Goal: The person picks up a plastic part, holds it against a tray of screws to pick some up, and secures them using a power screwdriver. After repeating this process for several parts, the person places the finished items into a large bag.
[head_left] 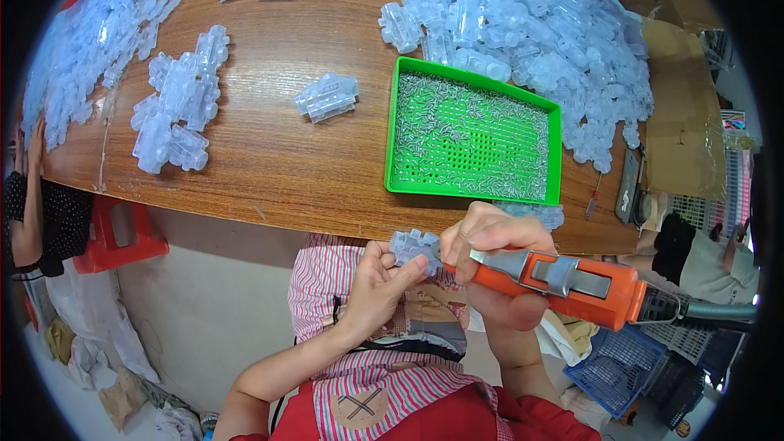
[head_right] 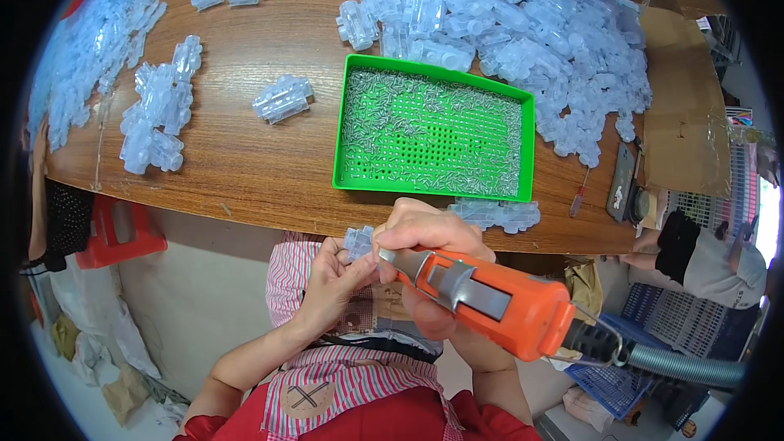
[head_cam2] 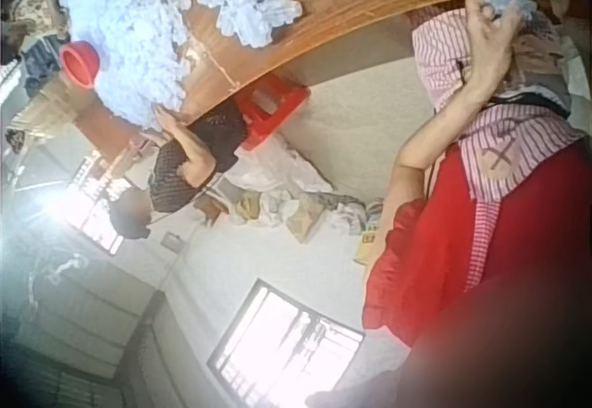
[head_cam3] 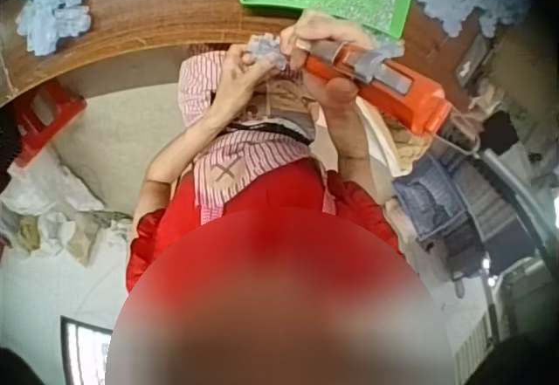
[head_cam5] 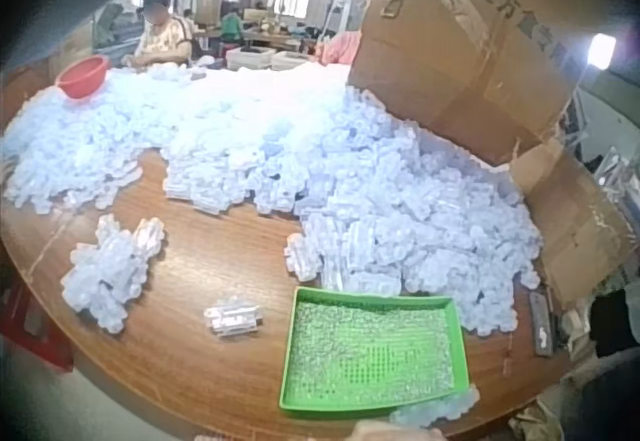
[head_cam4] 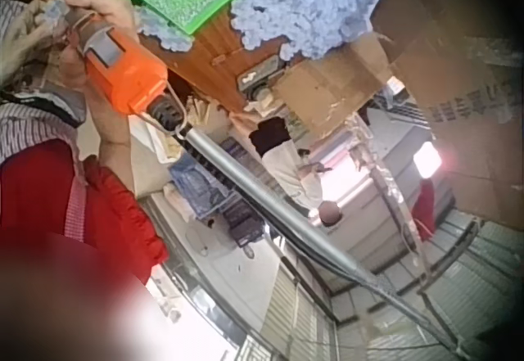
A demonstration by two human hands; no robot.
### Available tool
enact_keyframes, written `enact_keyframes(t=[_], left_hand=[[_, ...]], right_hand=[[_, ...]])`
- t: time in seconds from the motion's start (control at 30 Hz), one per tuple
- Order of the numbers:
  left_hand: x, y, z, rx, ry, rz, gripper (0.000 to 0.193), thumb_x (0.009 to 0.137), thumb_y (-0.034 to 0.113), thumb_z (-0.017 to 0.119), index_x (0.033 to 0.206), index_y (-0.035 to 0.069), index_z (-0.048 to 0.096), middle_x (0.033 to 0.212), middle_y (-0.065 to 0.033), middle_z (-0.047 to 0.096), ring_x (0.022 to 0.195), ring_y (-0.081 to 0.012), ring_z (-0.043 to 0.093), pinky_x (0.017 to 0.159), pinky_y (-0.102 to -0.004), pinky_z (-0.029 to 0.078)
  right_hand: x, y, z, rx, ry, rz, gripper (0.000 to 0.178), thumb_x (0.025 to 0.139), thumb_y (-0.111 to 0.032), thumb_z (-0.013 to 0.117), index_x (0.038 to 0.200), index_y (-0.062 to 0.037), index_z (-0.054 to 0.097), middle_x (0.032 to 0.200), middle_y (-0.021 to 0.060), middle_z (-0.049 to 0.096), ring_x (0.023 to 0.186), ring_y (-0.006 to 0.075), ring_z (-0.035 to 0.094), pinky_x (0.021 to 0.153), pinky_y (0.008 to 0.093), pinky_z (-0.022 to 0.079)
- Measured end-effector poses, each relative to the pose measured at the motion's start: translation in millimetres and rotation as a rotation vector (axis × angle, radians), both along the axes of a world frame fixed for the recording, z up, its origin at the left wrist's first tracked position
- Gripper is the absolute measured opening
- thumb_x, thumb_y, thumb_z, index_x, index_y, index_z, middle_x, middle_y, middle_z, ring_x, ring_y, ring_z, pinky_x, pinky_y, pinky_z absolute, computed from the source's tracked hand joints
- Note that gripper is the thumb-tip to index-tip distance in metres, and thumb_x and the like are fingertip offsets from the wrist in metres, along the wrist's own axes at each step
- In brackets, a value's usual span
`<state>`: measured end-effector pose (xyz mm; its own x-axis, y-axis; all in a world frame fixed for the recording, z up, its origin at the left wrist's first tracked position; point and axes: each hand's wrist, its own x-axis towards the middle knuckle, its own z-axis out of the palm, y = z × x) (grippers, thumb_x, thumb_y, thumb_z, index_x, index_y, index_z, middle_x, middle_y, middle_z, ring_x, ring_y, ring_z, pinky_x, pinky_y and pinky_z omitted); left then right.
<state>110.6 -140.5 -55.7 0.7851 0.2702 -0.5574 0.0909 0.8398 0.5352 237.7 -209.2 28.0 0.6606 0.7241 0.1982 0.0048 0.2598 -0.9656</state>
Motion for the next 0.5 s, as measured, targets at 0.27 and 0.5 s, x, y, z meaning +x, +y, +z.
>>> enact_keyframes(t=[0.27, 0.5], left_hand=[[-0.6, -4.5, -1.8, 0.081, -0.05, 0.051, 0.027, 0.089, 0.001, 0.059, 0.107, -0.002, 0.039, 0.101, -0.0126, 0.06, 0.087, -0.0133, 0.064, 0.074, -0.024, 0.054], [-0.5, -3.7, 0.0, 0.119, -0.051, 0.048, 0.027, 0.089, 0.001, 0.06, 0.106, -0.002, 0.04, 0.1, -0.0135, 0.061, 0.084, -0.0128, 0.064, 0.07, -0.0226, 0.055]], right_hand=[[-1.9, 4.3, -9.7, 0.04, -0.041, 0.05, 0.063, 0.076, -0.063, 0.063, 0.092, -0.0034, 0.053, 0.062, 0.0066, 0.056, 0.062, 0.0167, 0.046, 0.056, 0.0314, 0.043], [-4.7, 9.8, -8.8, 0.028, -0.093, 0.046, 0.05, 0.081, -0.05, 0.066, 0.09, -0.0032, 0.052, 0.061, 0.007, 0.055, 0.061, 0.0179, 0.048, 0.056, 0.0331, 0.043]])
